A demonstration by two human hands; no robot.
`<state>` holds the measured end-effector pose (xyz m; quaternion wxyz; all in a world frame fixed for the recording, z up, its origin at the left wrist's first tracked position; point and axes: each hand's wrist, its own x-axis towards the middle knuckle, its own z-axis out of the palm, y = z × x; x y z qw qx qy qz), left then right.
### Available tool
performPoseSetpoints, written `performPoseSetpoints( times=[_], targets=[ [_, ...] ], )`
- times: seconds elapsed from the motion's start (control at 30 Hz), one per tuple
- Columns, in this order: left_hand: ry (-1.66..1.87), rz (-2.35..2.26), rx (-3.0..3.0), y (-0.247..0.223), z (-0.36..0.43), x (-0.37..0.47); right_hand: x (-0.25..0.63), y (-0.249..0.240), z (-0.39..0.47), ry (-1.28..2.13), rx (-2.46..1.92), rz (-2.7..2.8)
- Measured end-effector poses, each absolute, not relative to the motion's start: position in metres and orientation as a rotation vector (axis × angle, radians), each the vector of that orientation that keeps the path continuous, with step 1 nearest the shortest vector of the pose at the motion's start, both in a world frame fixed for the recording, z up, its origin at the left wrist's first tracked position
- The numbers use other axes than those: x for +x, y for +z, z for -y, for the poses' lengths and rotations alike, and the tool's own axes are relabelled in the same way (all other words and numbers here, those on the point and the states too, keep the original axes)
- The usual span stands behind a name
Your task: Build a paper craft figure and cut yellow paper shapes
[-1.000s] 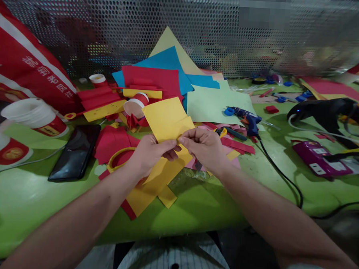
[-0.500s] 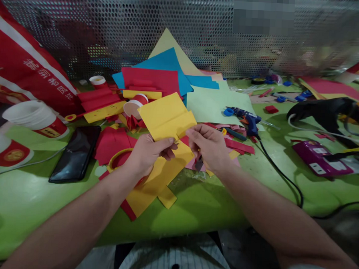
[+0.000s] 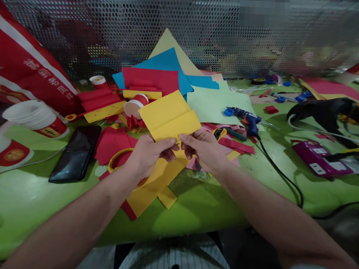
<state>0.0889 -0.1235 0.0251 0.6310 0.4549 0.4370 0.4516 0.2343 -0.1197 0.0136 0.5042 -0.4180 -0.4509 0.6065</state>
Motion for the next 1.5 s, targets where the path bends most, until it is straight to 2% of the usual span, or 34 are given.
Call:
performPoseSetpoints(
  times=[0.4,1.0,1.5],
  targets=[
    [0.99,-1.046,1.102,0.0277,0.1237,0.0906,0.2344,0.0135,0.1204,1.36,-1.089,1.133],
    [1.012,-1.024,1.17,0.0284,0.1251,0.0906,0.2349,0.0169,0.1232,1.518,-1.031,1.014],
    [1.001,-1.09,1.304,0.0265,0.1252,0.0888,0.235,0.0118,0.1217,1.459,-1.029,1.132]
  ],
)
